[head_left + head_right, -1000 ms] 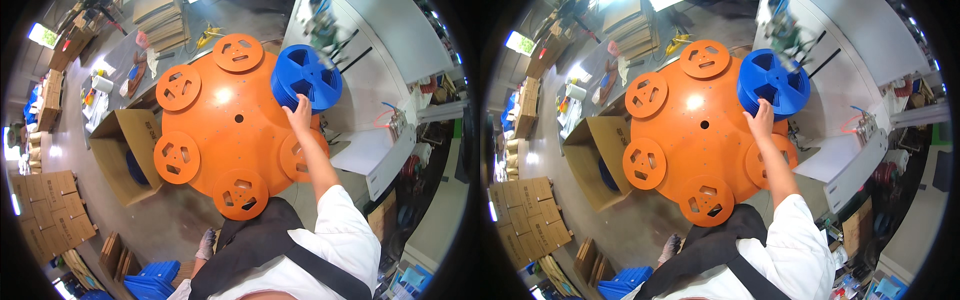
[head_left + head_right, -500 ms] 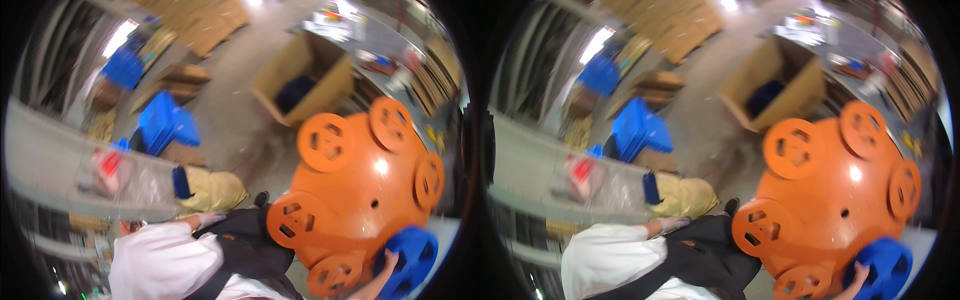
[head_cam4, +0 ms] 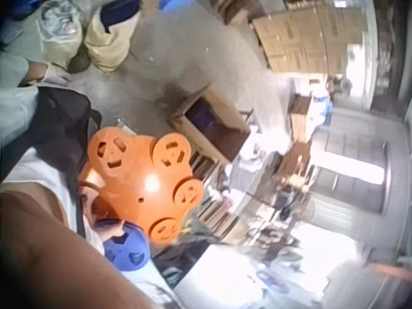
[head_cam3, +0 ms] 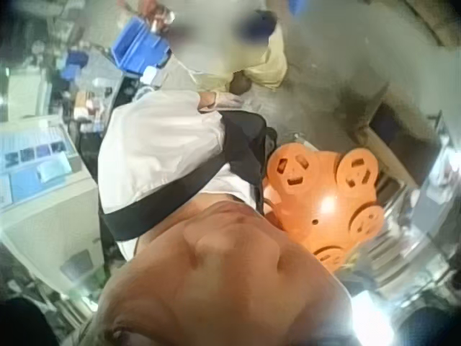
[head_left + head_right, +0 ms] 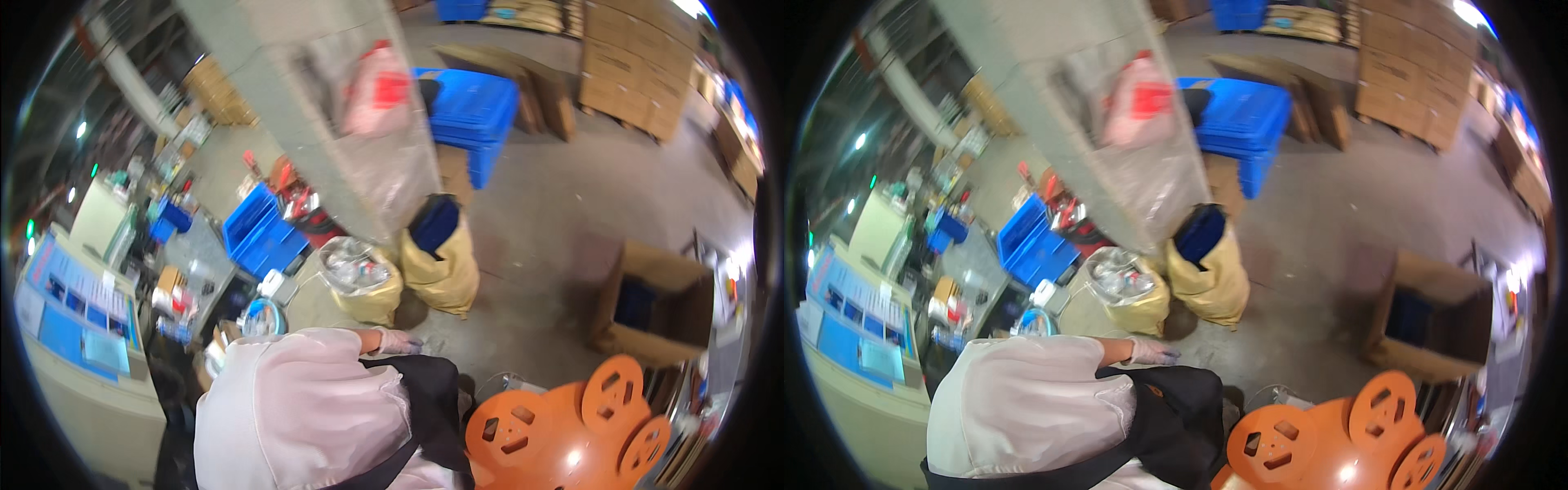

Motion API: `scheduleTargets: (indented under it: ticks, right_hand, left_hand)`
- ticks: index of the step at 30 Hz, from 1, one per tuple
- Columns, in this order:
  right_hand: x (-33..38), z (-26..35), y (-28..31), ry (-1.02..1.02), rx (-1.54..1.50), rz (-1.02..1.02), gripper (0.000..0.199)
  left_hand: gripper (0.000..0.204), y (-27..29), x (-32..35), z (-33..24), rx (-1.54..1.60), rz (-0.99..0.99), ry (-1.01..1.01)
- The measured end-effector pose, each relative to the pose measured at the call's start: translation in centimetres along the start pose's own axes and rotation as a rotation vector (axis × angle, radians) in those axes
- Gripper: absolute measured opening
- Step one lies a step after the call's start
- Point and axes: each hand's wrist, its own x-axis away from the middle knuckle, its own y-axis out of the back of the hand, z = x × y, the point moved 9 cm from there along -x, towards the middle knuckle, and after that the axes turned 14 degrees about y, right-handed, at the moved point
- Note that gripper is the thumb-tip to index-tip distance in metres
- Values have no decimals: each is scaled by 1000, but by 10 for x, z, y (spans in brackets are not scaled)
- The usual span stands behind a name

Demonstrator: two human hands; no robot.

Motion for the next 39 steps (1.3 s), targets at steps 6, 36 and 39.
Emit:
scheduleTargets:
  ticks: [6, 36, 39]
  right_hand:
    - [146, 43, -194, -39, -198, 453, 46]
    - [461, 77, -331, -725, -283, 1254, 24]
    - [420, 71, -331, -741, -359, 1304, 22]
  left_hand:
    - [59, 8, 37, 148, 248, -132, 10]
    - [56, -262, 160, 378, 987, -430, 430]
    - [55, -230, 155, 365, 846, -507, 362]
